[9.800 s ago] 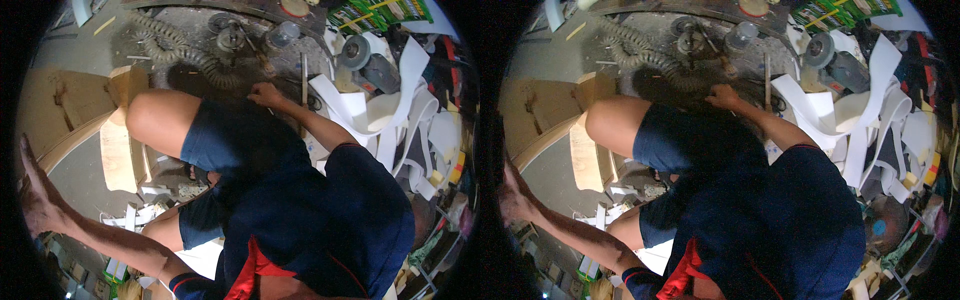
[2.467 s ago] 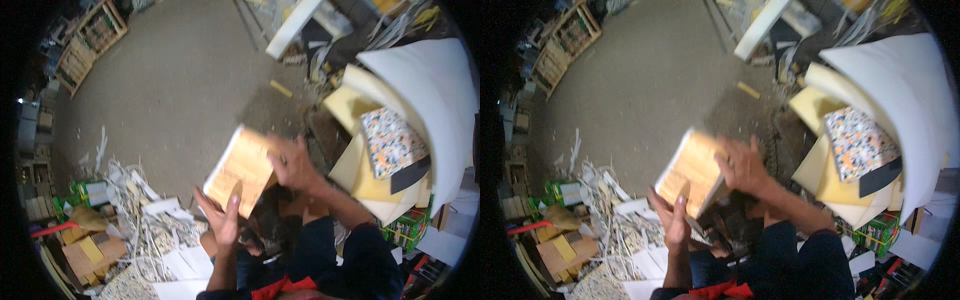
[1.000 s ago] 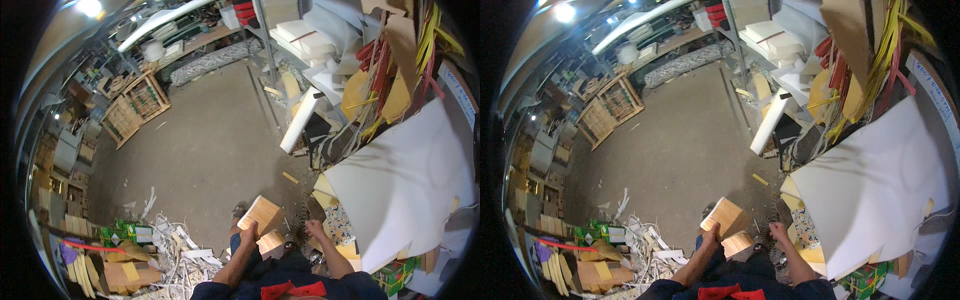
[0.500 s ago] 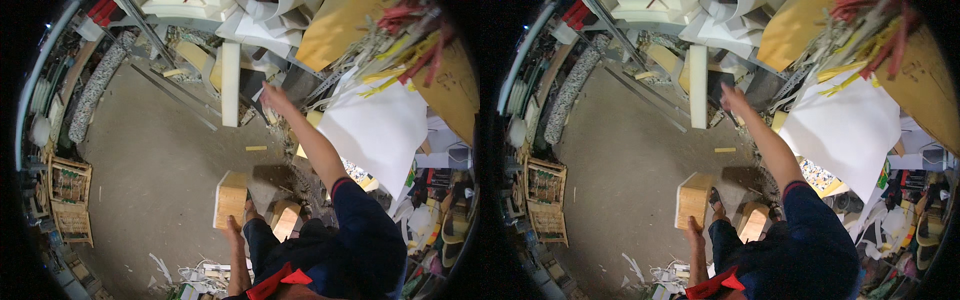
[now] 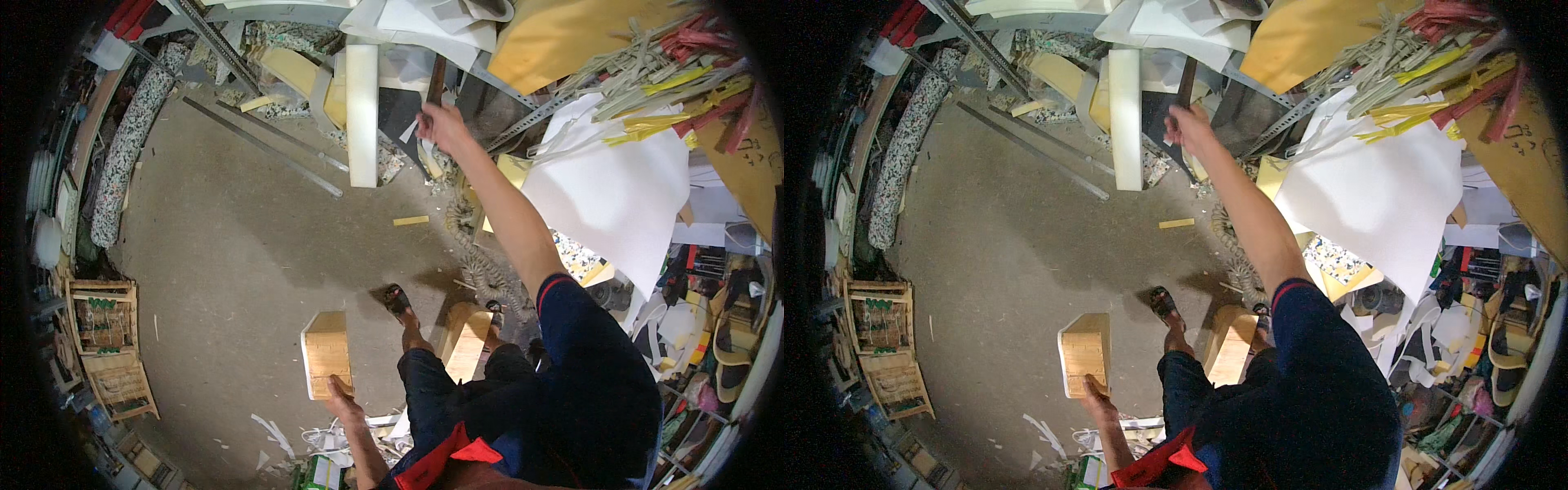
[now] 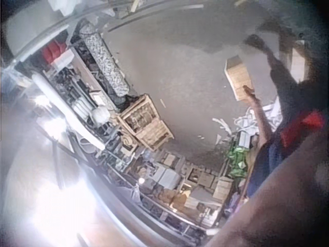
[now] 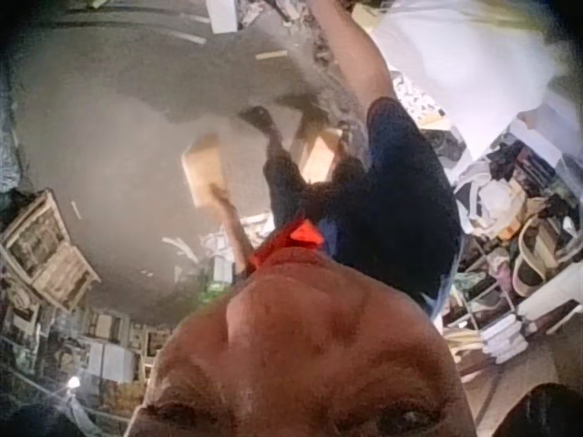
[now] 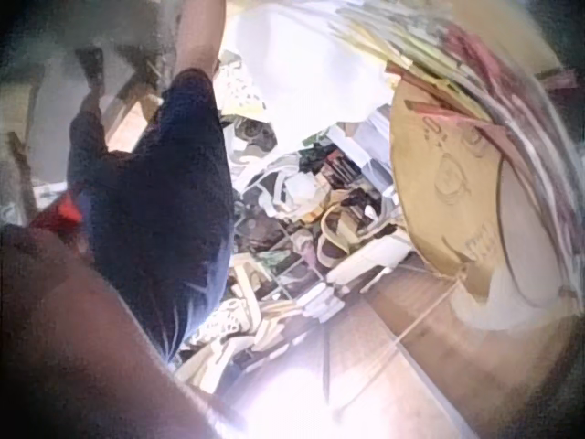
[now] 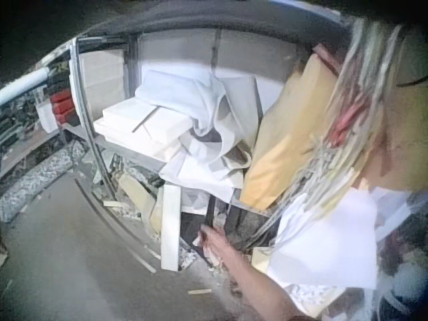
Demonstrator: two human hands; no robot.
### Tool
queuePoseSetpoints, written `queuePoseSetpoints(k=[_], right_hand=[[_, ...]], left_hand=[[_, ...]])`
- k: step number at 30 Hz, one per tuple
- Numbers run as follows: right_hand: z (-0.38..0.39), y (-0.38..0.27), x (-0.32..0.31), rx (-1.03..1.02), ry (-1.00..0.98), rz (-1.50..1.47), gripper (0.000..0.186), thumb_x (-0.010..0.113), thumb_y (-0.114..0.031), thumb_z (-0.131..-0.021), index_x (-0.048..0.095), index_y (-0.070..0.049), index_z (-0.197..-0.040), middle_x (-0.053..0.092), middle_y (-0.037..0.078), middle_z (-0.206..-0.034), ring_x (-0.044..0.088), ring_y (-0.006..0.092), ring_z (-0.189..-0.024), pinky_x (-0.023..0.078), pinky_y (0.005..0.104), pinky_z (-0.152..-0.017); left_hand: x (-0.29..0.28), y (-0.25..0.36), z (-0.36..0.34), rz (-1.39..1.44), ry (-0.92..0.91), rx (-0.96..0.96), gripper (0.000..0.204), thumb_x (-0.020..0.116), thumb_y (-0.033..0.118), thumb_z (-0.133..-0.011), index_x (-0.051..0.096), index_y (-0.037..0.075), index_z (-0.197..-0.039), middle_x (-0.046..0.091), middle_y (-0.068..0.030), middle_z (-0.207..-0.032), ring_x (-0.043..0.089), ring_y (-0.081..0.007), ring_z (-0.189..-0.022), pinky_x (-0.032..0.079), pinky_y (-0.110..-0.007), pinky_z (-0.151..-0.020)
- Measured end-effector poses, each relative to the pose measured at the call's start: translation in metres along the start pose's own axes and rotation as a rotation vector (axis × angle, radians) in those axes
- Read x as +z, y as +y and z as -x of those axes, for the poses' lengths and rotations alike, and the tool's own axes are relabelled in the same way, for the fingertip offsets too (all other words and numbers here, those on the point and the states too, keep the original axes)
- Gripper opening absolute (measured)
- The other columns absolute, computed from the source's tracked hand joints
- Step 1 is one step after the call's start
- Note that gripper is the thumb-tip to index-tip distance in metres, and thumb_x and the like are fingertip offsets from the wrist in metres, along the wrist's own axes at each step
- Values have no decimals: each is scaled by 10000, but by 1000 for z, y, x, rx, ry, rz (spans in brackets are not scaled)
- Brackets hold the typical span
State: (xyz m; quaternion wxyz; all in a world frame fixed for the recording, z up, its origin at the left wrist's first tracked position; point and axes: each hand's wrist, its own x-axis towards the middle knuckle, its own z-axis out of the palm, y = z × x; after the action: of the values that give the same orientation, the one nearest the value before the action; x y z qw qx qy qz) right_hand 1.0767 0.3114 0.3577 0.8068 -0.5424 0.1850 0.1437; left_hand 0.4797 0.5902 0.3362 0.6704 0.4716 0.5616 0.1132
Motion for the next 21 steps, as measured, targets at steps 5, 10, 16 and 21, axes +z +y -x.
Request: queuePoseSetpoints(k=[5,10,16,21], right_hand=[[94,25,-66,222,-126,-22,152,645,-155,-837,520,-85,-784,505,26,-642,510,162,-546,512,399,-577],[225,57,-117,221,-424,70,292,533,-325,-942,448,-140,-732,422,3,-563,420,154,-485,371,323,-491],[408,36,-190,230,-456,175,272,654,-150,-881,496,-28,-1066,537,62,-670,567,155,-615,507,344,-564],[438,37,-224,58,-491,680,263,747,-201,-827,569,-27,-909,554,27,-668,539,124,-537,440,310,-463]], left_hand=[[-22,-20,22,192,44,-94,503,659,300,-956,504,26,-1348,628,-67,-1239,621,-186,-1092,532,-357,-850],[-28,-58,57,311,128,-124,544,689,324,-935,495,50,-1363,636,-48,-1233,618,-172,-1112,530,-351,-889],[-14,-112,143,464,198,4,594,738,334,-888,493,78,-1364,636,-70,-1228,633,-206,-1080,547,-421,-798],[-5,-130,237,444,207,44,684,729,423,-872,462,68,-1392,605,-137,-1268,626,-348,-1070,527,-559,-782]])
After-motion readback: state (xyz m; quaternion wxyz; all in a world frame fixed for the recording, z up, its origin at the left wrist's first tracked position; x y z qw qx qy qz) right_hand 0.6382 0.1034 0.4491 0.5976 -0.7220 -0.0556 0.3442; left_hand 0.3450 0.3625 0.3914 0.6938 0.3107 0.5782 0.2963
